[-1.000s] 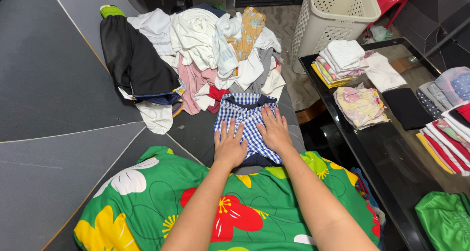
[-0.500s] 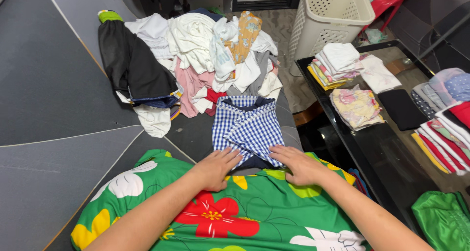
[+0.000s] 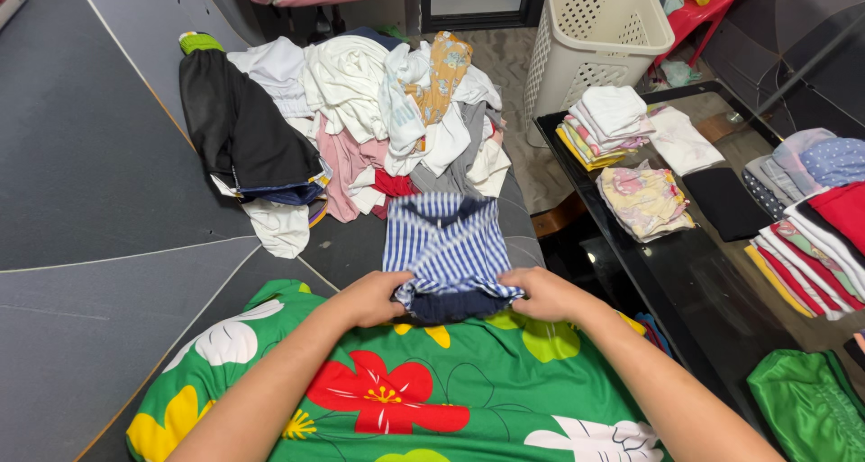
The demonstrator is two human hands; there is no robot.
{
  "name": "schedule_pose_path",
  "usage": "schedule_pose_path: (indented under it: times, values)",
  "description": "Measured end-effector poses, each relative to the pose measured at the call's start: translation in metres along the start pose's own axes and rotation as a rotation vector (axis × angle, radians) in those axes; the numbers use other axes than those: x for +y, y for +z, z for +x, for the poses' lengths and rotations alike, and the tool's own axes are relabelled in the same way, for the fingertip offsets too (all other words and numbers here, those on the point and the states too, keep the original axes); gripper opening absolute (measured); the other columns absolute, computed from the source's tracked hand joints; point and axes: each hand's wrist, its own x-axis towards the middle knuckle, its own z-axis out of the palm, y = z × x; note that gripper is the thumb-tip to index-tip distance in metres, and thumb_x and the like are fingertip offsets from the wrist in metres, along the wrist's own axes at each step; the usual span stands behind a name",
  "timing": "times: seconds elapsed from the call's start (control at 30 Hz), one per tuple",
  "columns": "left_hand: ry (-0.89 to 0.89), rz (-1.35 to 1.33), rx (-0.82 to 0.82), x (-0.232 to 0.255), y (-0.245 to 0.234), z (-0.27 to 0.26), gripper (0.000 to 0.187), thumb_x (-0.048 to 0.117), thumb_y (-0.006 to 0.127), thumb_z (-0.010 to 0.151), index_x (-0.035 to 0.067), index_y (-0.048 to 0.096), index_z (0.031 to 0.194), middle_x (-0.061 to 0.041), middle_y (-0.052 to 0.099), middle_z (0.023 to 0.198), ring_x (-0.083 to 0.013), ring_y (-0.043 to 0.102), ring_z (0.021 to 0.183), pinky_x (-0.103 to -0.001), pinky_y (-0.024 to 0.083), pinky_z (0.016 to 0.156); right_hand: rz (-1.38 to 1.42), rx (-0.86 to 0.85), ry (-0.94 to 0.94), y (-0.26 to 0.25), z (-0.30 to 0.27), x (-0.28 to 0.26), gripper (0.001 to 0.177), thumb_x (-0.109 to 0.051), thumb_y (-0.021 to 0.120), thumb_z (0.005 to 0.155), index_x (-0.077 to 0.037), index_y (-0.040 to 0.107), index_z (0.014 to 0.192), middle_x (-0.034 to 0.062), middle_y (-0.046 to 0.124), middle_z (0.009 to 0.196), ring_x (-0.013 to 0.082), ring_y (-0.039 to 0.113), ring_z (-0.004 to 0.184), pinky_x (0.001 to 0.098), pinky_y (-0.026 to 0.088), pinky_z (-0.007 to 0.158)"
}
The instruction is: The person folds clothes by hand, including a patterned shirt, black shorts, and white garments, and places them onto a glass table.
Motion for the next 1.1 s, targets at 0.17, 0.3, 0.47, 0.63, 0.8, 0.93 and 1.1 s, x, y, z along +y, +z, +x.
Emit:
schedule_pose_path:
  times: [0.17, 0.3, 0.47, 0.63, 0.8, 0.93, 1.1]
  values:
    - [-0.083, -0.614, 0.033, -0.013, -0.001, 0.007, 0.044, 0.015, 0.073, 0.079, 0.001, 0.062, 0.119, -0.008, 0.073, 0.106, -0.0135, 0.065, 0.093, -0.032, 0.054, 0.084, 0.718, 0.034, 0.204, 0.002, 0.004, 0.024, 0.037, -0.004, 0.067, 0.08, 0.002, 0.07, 0.116, 0.0094, 0.07, 0.103, 0.0128, 0.061, 0.09, 0.0299, 0.051, 0.082]
    - [-0.105, -0.84, 0.31, -0.024, -0.005, 0.032, 0.041, 0.027, 0.067, 0.087, -0.004, 0.066, 0.115, -0.008, 0.073, 0.103, -0.0139, 0.064, 0.09, -0.03, 0.051, 0.081, 0.994, 0.437, 0.292, 0.006, 0.032, 0.033, 0.037, -0.009, 0.066, 0.081, -0.003, 0.069, 0.118, 0.004, 0.075, 0.105, 0.0117, 0.067, 0.093, 0.0255, 0.052, 0.085]
    - [-0.325, -0.384, 0.745, -0.035, -0.002, 0.086, 0.041, 0.037, 0.062, 0.096, -0.002, 0.069, 0.105, -0.026, 0.072, 0.099, -0.0396, 0.067, 0.095, -0.047, 0.052, 0.084, 1.105, 0.759, 0.454, 0.026, 0.093, 0.046, 0.029, -0.018, 0.067, 0.091, 0.003, 0.071, 0.11, 0.0065, 0.076, 0.098, 0.0139, 0.067, 0.087, 0.0296, 0.051, 0.08]
    - [-0.45, -0.164, 0.94, -0.022, 0.004, 0.098, 0.043, 0.038, 0.054, 0.1, -0.002, 0.069, 0.094, -0.033, 0.069, 0.093, -0.0533, 0.065, 0.093, -0.06, 0.05, 0.083, 0.344, 0.977, 0.602, 0.059, 0.123, 0.072, 0.042, -0.036, 0.064, 0.099, 0.005, 0.07, 0.094, 0.0254, 0.07, 0.085, 0.0384, 0.067, 0.081, 0.0455, 0.051, 0.074]
    - [-0.595, -0.1, 0.879, -0.012, 0.003, 0.085, 0.041, 0.037, 0.049, 0.104, 0.003, 0.07, 0.098, -0.029, 0.071, 0.099, -0.0511, 0.066, 0.096, -0.06, 0.05, 0.086, 0.237, 0.958, 0.637, 0.059, 0.127, 0.072, 0.045, -0.04, 0.062, 0.099, 0.004, 0.069, 0.092, 0.0305, 0.068, 0.091, 0.0486, 0.066, 0.089, 0.0518, 0.05, 0.077]
    - [-0.291, 0.126, 1.077, -0.012, -0.003, 0.085, 0.034, 0.027, 0.057, 0.095, -0.002, 0.065, 0.11, -0.026, 0.066, 0.11, -0.0471, 0.063, 0.1, -0.056, 0.05, 0.084, 0.153, 1.02, 0.452, 0.04, 0.127, 0.054, 0.042, -0.032, 0.065, 0.092, 0.004, 0.064, 0.114, 0.0308, 0.067, 0.102, 0.0488, 0.064, 0.095, 0.0521, 0.05, 0.08]
    - [0.0, 0.098, 0.91, -0.002, -0.012, 0.085, 0.029, 0.028, 0.065, 0.089, 0.001, 0.069, 0.098, -0.023, 0.065, 0.1, -0.0448, 0.06, 0.098, -0.052, 0.048, 0.083, 0.137, 0.869, 0.281, 0.018, 0.127, 0.031, 0.033, -0.029, 0.065, 0.093, -0.002, 0.069, 0.11, 0.026, 0.068, 0.104, 0.0442, 0.065, 0.097, 0.0488, 0.051, 0.082]
